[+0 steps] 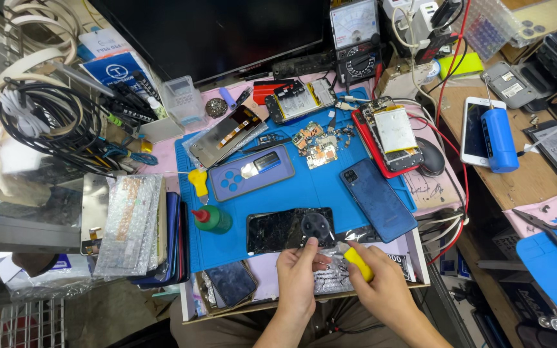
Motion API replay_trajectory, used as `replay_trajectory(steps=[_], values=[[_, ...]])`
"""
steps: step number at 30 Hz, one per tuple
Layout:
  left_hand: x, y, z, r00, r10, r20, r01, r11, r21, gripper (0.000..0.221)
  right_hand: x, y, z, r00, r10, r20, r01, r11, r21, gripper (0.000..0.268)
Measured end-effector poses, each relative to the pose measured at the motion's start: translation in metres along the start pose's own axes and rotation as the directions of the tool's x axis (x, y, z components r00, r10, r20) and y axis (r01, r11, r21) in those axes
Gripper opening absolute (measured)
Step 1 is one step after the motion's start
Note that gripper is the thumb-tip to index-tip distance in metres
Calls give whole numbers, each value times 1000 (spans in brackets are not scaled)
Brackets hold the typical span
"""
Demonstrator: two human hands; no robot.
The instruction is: The person removes the back cover from a mobile phone using a yellow prying tool and their hands, then detaches a component from the internal frame.
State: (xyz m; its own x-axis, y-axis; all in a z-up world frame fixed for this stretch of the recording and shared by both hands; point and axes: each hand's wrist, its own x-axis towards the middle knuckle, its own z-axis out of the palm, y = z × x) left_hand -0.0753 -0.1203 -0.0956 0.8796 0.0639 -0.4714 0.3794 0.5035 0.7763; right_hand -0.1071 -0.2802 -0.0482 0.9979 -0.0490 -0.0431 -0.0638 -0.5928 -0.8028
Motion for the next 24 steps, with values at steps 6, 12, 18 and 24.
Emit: replay_trajectory(steps=[6, 12, 18, 24], values=[[-1, -2, -3, 1000, 6, 8, -6, 1000, 18, 26, 21, 4, 7, 997, -58, -40, 59, 998, 16, 40], [-5, -2, -8, 1000, -13, 0, 13, 1000, 1, 28, 24, 11, 0, 987, -152, 57, 150, 988, 26, 38], [-6, -4, -12, 999, -27, -19, 27, 1000, -1, 27, 22, 9, 14, 982, -190, -9, 191, 981, 28, 40], [-9, -6, -17, 1000, -14, 25, 13, 1000, 27, 23, 18, 3, 30, 992, 125, 11, -125, 981, 145, 39]])
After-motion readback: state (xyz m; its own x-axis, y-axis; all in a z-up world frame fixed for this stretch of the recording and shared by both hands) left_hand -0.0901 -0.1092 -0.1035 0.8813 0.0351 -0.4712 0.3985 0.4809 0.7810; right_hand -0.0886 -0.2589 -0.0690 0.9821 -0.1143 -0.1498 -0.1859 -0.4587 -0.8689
